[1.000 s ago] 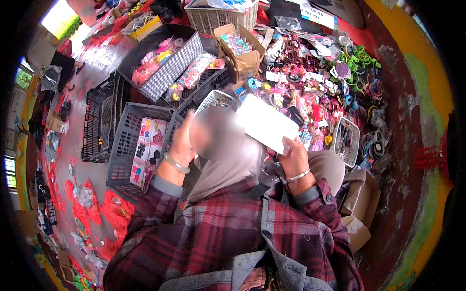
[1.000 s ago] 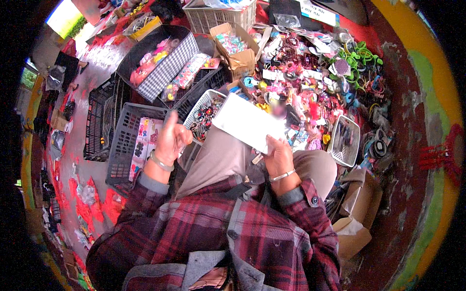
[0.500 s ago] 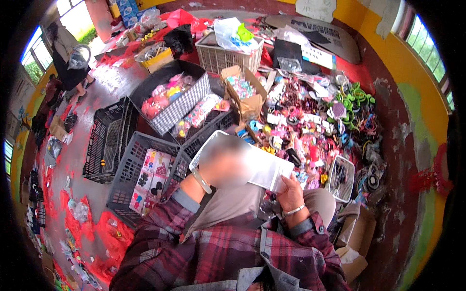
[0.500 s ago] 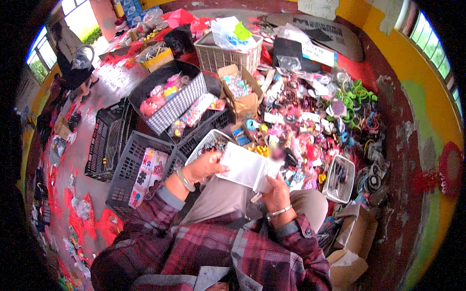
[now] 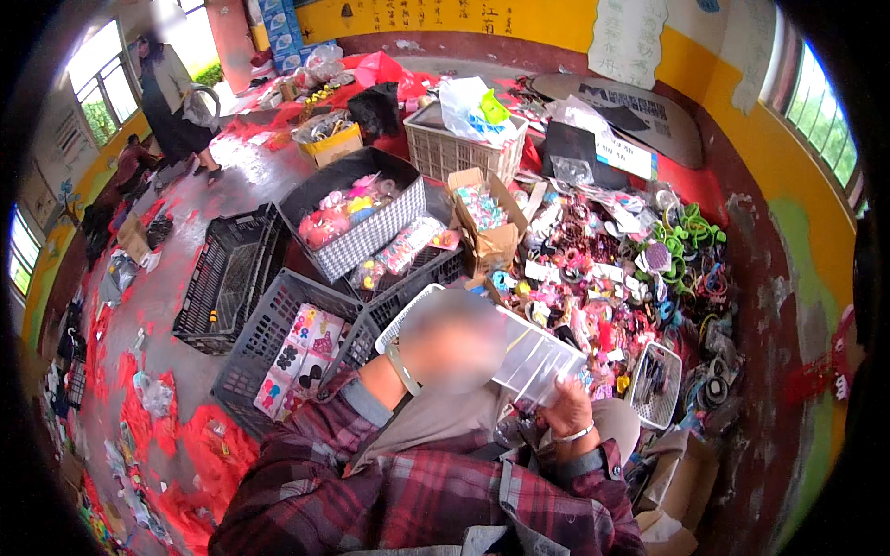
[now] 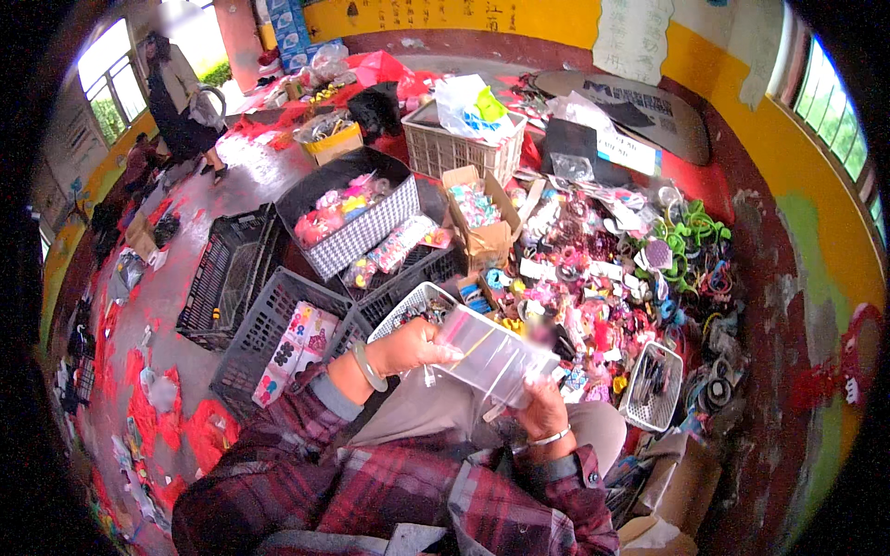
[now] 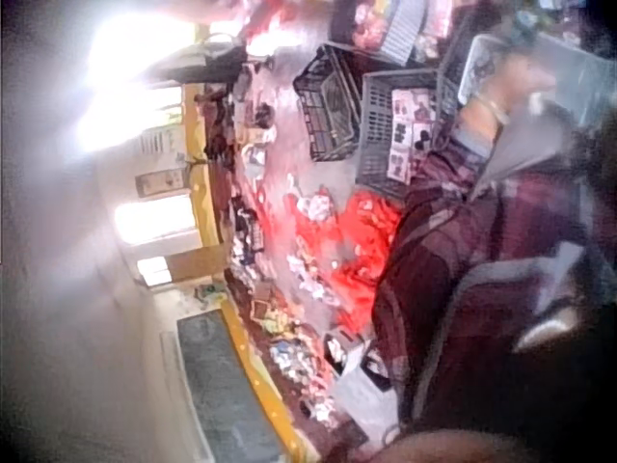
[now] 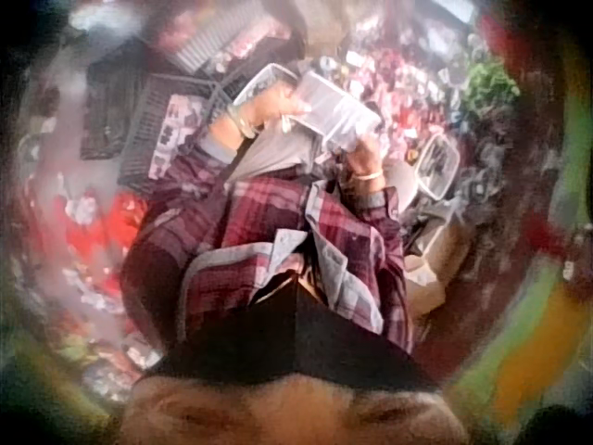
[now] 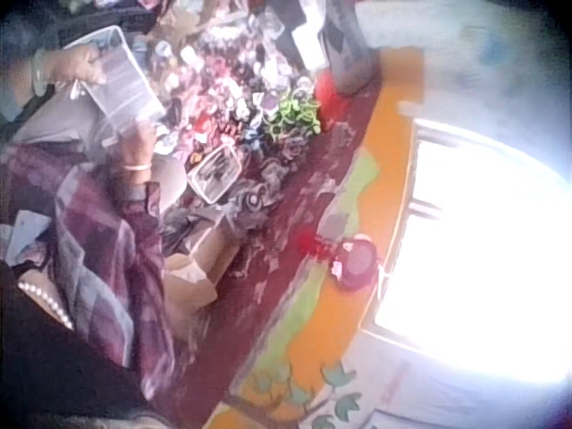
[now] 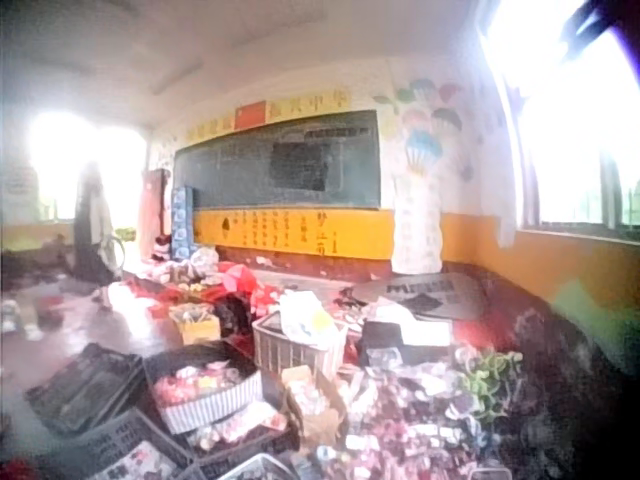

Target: The person sorts various hair clips, bows, and accessories by hand from a large pile on the floor into different baskets and containers.

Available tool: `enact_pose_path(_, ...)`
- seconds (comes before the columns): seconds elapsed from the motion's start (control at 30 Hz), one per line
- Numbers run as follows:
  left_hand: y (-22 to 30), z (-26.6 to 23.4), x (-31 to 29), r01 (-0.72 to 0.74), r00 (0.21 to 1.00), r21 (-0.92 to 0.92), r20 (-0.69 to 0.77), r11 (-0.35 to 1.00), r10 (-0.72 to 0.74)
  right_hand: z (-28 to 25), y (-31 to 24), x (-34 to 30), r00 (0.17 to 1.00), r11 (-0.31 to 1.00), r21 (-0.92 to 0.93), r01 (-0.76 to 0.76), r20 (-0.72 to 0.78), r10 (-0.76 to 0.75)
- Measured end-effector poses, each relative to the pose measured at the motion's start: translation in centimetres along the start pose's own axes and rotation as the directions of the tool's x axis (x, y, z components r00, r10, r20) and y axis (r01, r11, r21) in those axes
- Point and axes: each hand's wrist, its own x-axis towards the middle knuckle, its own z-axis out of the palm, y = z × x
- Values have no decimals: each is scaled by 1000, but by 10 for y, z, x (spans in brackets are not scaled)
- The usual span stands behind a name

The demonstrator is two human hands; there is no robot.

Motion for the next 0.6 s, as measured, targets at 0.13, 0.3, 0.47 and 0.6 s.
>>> enact_pose_path(0.13, 16, 3, -6, 47, 998, -93, -34, 995, -50, 9, -2, -3, 1000, 998, -56, -22, 14, 22)
enact_pose_path(0.3, 24, 2, -12, 67, 989, -106, -127, 992, -80, 4, 4, 2, 997, 995, 83, -56, 60, 51)
enact_pose_path(0.47, 48, -15, -19, 49, 970, -203, -225, 978, -95, 18, 2, 43, 965, 969, -186, -161, -237, 115)
enact_pose_path(0.6, 30, -52, -22, 43, 925, -473, -314, 880, -214, 57, -11, 74, 984, 983, -116, -141, -127, 126)
